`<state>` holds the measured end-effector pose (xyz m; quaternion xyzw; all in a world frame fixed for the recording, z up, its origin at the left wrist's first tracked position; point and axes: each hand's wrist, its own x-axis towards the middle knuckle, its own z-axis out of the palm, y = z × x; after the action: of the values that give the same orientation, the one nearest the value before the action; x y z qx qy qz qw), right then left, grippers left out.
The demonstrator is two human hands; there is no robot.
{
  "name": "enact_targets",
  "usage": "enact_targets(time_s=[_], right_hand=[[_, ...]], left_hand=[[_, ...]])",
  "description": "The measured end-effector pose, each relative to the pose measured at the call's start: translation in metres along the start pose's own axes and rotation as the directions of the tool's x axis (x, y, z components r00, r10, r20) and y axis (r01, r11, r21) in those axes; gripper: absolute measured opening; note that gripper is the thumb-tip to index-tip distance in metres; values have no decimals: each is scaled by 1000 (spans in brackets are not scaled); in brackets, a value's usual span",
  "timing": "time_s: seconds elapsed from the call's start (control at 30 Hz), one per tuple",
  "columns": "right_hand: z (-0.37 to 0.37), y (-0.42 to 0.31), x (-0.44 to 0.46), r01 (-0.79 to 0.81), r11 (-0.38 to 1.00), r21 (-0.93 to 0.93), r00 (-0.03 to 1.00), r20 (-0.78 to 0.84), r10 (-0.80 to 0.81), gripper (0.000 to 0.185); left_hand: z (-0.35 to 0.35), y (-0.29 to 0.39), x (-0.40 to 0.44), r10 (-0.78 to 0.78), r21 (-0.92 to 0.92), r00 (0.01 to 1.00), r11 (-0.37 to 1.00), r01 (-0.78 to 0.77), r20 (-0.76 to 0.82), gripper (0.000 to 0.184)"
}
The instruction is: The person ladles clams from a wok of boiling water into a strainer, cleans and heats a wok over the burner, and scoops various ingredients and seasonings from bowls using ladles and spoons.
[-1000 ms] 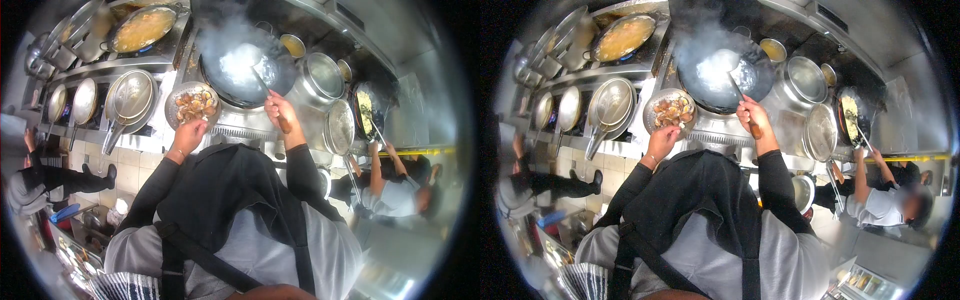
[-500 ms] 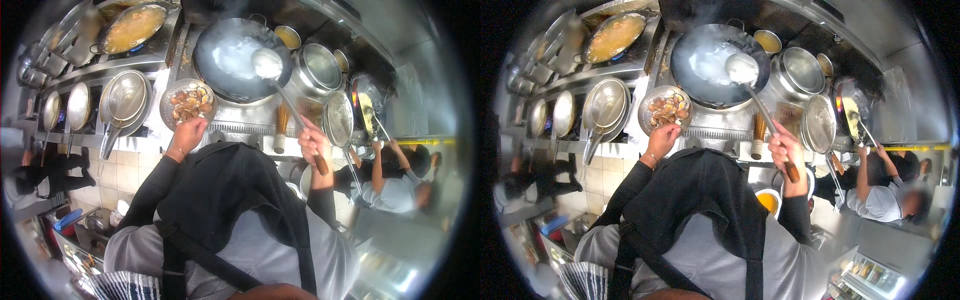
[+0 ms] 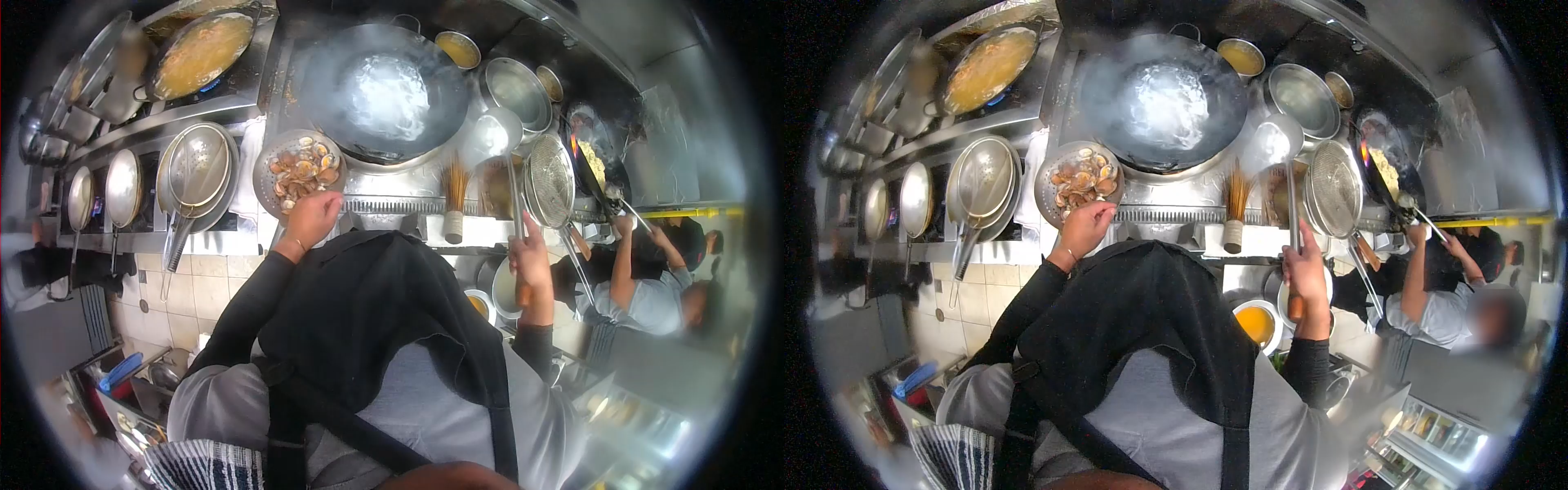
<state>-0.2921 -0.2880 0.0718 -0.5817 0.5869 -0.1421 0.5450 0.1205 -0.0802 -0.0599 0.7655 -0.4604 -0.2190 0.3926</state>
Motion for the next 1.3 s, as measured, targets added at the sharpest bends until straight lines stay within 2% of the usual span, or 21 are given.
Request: enact_targets(time_s=[0.03,0.07,0.1,0.13,0.17,0.23,0.37,0.43,0.47,0.57,0.67,0.73,0.77,0.87,0.97,1.07,1.13,1.2,1.3], right_hand=[[4,14,11,2,1000,1,1000,2,-2,72],[9,31,25,321,843,-431,914,-93,-395,74],[12,37,33,454,429,-781,687,0,-727,76],[35,-19,6,181,749,-637,934,-127,-334,76],[39,-21,16,183,748,-638,934,-125,-335,76],[49,-22,38,458,661,-594,800,-49,-598,73],[84,-47,86,503,686,-526,814,22,-580,70],[104,-49,114,578,695,-427,801,138,-582,68],[113,-49,125,586,689,-426,797,146,-587,68],[134,-44,149,550,686,-477,831,226,-509,69],[140,-37,151,523,754,-398,852,251,-459,70],[137,-35,143,613,649,-450,787,285,-546,71],[136,-35,137,616,646,-452,786,292,-545,71],[128,-40,113,588,763,-268,800,336,-498,71],[118,-40,96,600,688,-409,797,381,-469,72],[114,-42,75,559,688,-463,827,379,-417,71],[115,-50,58,449,766,-460,881,373,-292,71],[115,-59,44,431,768,-474,888,375,-266,71],[115,-63,32,402,784,-473,897,377,-232,73]], left_hand=[[-1,1,0,0,2,1000,1000,0,-2,23],[-1,2,0,-6,-8,1000,1000,6,1,23],[-1,2,0,-12,-18,1000,1000,13,6,23],[-1,2,-1,-13,-18,1000,1000,13,6,23],[-1,2,-1,-2,-11,1000,1000,2,1,23],[-2,0,-3,7,0,1000,1000,-7,-9,23],[-4,-1,-3,38,25,999,999,-38,-16,24],[-9,2,-5,37,23,999,999,-36,-34,24],[-11,4,-6,15,33,999,999,-13,-45,23],[-21,6,-10,5,35,996,999,-2,-90,22],[-24,-5,-17,19,44,989,999,-12,-147,20],[-25,-8,-22,19,55,985,998,-9,-173,19],[-26,-8,-24,21,40,982,999,-13,-186,18],[-27,-11,-26,19,30,979,999,-13,-204,18],[-28,-14,-25,-1,44,982,999,10,-189,18],[-26,-15,-20,-12,49,987,999,20,-163,18],[-24,-16,-16,-4,46,989,999,11,-150,19],[-21,-16,-13,48,-2,985,999,-49,-164,19],[-18,-12,-10,30,-18,991,999,-33,-127,19]])
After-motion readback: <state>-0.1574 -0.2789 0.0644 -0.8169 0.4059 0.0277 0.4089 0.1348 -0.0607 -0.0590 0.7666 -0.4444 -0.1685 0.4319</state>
